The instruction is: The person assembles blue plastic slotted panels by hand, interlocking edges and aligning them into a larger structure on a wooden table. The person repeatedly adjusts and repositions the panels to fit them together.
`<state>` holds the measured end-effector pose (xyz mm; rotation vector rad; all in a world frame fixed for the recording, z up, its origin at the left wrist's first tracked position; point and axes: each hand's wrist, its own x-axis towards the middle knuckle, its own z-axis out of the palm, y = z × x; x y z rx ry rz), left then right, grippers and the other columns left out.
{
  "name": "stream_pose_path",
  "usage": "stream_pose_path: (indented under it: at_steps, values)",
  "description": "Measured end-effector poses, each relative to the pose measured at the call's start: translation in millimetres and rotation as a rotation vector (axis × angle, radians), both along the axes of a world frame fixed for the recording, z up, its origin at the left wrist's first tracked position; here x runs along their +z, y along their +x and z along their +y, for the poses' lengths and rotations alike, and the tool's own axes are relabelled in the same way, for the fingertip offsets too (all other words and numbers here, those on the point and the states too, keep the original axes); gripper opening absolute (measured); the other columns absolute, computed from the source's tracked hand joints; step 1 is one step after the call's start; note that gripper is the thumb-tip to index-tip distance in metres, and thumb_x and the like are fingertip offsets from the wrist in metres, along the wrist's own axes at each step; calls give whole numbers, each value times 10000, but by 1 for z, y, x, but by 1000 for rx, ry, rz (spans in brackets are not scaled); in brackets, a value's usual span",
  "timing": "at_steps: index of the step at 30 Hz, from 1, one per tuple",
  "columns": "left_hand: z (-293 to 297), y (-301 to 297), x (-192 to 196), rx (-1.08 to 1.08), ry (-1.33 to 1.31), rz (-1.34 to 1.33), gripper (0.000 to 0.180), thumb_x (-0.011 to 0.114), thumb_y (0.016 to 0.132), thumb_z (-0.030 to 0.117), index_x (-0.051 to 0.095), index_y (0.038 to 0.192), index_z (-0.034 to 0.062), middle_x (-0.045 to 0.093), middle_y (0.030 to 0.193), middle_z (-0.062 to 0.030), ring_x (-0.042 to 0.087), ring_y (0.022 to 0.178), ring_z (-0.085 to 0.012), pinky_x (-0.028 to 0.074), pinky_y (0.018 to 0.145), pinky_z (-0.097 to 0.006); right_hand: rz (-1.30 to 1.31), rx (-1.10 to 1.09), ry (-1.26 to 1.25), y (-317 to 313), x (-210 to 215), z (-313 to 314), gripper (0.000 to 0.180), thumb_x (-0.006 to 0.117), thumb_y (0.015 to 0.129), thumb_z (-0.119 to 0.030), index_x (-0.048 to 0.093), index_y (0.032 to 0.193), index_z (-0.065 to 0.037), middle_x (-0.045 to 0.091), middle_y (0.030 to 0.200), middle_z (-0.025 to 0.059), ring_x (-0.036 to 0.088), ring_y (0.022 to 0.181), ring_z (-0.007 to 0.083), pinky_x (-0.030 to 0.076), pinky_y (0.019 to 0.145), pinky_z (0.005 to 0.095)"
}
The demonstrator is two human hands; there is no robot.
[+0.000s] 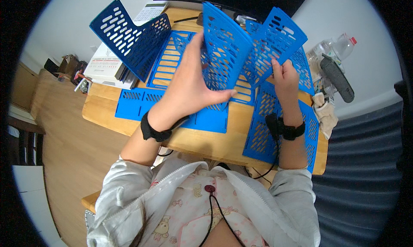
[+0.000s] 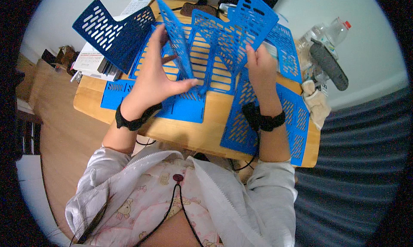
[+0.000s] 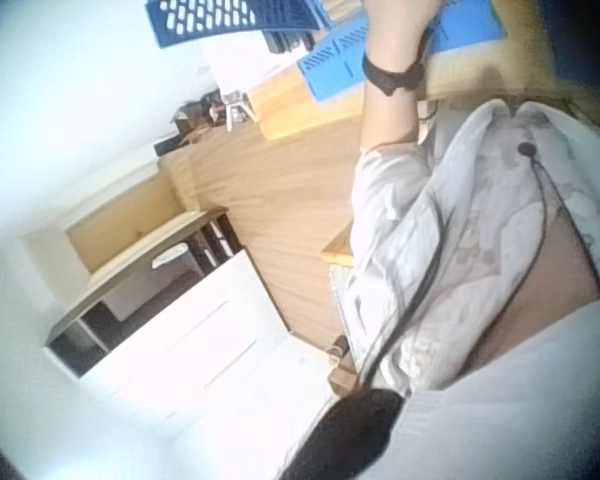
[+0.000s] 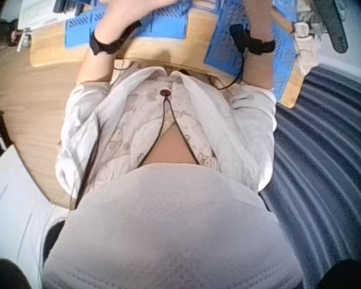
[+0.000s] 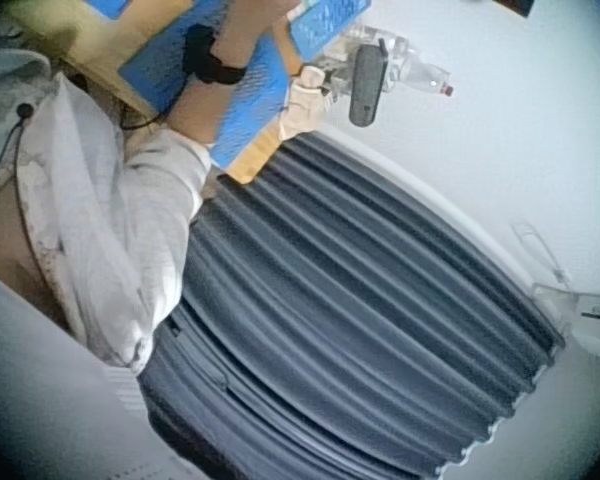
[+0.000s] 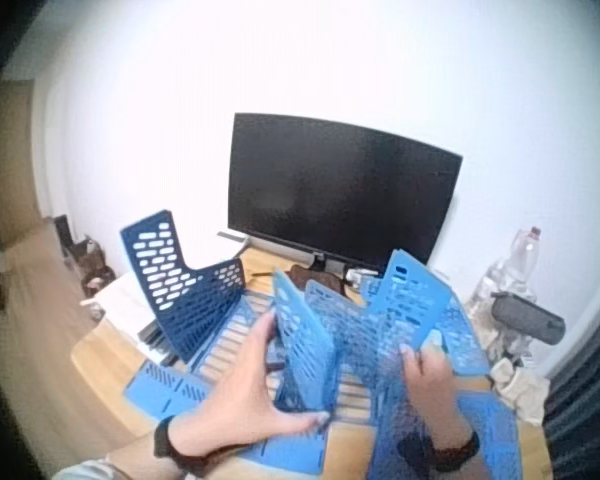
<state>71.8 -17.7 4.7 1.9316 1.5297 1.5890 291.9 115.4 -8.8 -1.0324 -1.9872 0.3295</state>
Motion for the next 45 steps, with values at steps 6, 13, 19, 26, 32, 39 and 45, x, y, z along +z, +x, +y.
stream_pose_path:
  at_steps: [6, 13, 19, 26, 32, 39, 45]
  values:
    - [-8, -30, 2, 31, 19, -38, 1051, 850, 572, 202, 224, 1405, 62, 417, 1325, -135, 414, 1257, -275, 441, 964, -430, 67, 41, -58, -1, -2, 0, 256, 538, 929, -230, 554, 828, 5, 572, 603, 125, 577, 528, 198, 427, 493, 325]
    - [-8, -53, -3, -39, -40, -97, 1117, 861, 583, 255, 162, 1431, 50, 385, 1358, -206, 361, 1301, -331, 450, 958, -447, 58, 51, -5, -1, -8, 6, 249, 536, 928, -229, 567, 853, 6, 534, 580, 116, 520, 493, 196, 398, 478, 324]
    - [-1, -46, 8, -12, -4, -53, 989, 825, 646, 203, 216, 1412, 62, 414, 1328, -142, 429, 1220, -252, 437, 954, -375, 32, 29, 3, 0, -8, 5, 247, 530, 931, -225, 557, 831, -1, 521, 571, 101, 495, 481, 197, 383, 467, 325]
    - [12, -34, 22, -99, -193, -167, 1104, 831, 623, 264, 113, 1419, 2, 342, 1339, -225, 352, 1261, -313, 395, 981, -437, 89, 50, -15, -2, -8, 5, 240, 528, 931, -226, 563, 834, -9, 525, 575, 105, 506, 486, 199, 389, 471, 329]
    - [15, -26, 21, -116, -188, -57, 1101, 843, 606, 255, 136, 1410, -1, 345, 1334, -218, 367, 1250, -320, 404, 991, -424, 42, 32, 31, 2, -10, 6, 266, 535, 927, -229, 530, 781, -8, 527, 583, 118, 517, 500, 196, 390, 473, 328]
    - [20, -29, 13, -173, -153, -91, 1098, 850, 587, 223, 150, 1403, 0, 347, 1327, -216, 359, 1259, -308, 399, 1011, -411, 51, 28, 39, 2, -17, 13, 294, 541, 926, -240, 519, 740, -13, 531, 586, 119, 512, 496, 191, 386, 472, 331]
    - [19, -31, 2, -93, -112, -23, 1127, 843, 597, 249, 113, 1419, 2, 335, 1334, -230, 350, 1269, -320, 415, 997, -410, 51, 39, 29, 3, -12, 10, 302, 532, 930, -253, 535, 737, -22, 540, 588, 114, 530, 508, 184, 390, 469, 319]
